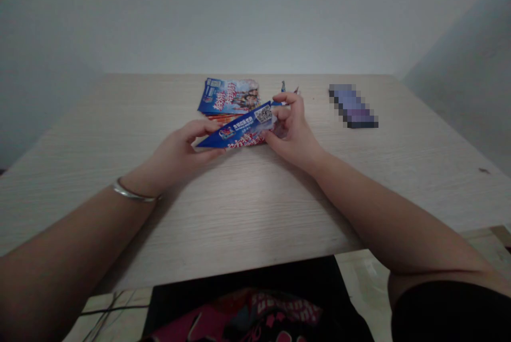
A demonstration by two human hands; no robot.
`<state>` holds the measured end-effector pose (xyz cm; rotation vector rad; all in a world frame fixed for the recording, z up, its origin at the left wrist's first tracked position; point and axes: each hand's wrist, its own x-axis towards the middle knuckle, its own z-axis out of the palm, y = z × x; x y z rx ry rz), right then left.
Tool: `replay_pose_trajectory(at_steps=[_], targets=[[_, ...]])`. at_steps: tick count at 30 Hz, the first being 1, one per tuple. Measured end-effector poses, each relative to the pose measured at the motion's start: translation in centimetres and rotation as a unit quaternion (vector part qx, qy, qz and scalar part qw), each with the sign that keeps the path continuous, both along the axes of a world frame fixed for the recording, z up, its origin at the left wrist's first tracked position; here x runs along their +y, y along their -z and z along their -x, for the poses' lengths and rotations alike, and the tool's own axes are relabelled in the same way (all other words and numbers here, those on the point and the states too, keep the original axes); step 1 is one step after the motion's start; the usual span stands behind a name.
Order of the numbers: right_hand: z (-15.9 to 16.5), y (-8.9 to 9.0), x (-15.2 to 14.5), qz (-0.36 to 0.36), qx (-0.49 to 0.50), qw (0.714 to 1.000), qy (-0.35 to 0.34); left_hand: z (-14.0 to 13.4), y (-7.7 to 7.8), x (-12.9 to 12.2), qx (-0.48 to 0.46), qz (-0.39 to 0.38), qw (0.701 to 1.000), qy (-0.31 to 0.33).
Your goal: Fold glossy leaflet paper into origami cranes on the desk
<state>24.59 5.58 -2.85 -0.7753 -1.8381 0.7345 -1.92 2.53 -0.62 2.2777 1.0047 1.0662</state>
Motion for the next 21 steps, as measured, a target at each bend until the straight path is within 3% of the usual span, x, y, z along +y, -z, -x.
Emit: replay_pose_trajectory(at_steps=[7, 12, 15, 21], targets=[[-0.1, -0.8, -0.4, -0.174, -0.035, 0.984, 0.009, 0.1, 0.0, -0.2, 0.01, 0.033, 0.999, -0.004], [-0.3, -1.3, -0.7, -0.244, -0.061, 0.968, 0.009, 0.0, -0.4, -0.5, -0.035, 0.089, 0.995, 0.041], [-0.4, -1.6, -0.9, -0.261, -0.097, 0.96, -0.002, 0.2, -0.6, -0.4, -0.02, 0.085, 0.994, 0.068], [-0.5, -1.9, -1.1, -0.224, -0.104, 0.969, 0.012, 0.4, -0.5, -0.5, -0.043, 0.08, 0.992, 0.083]])
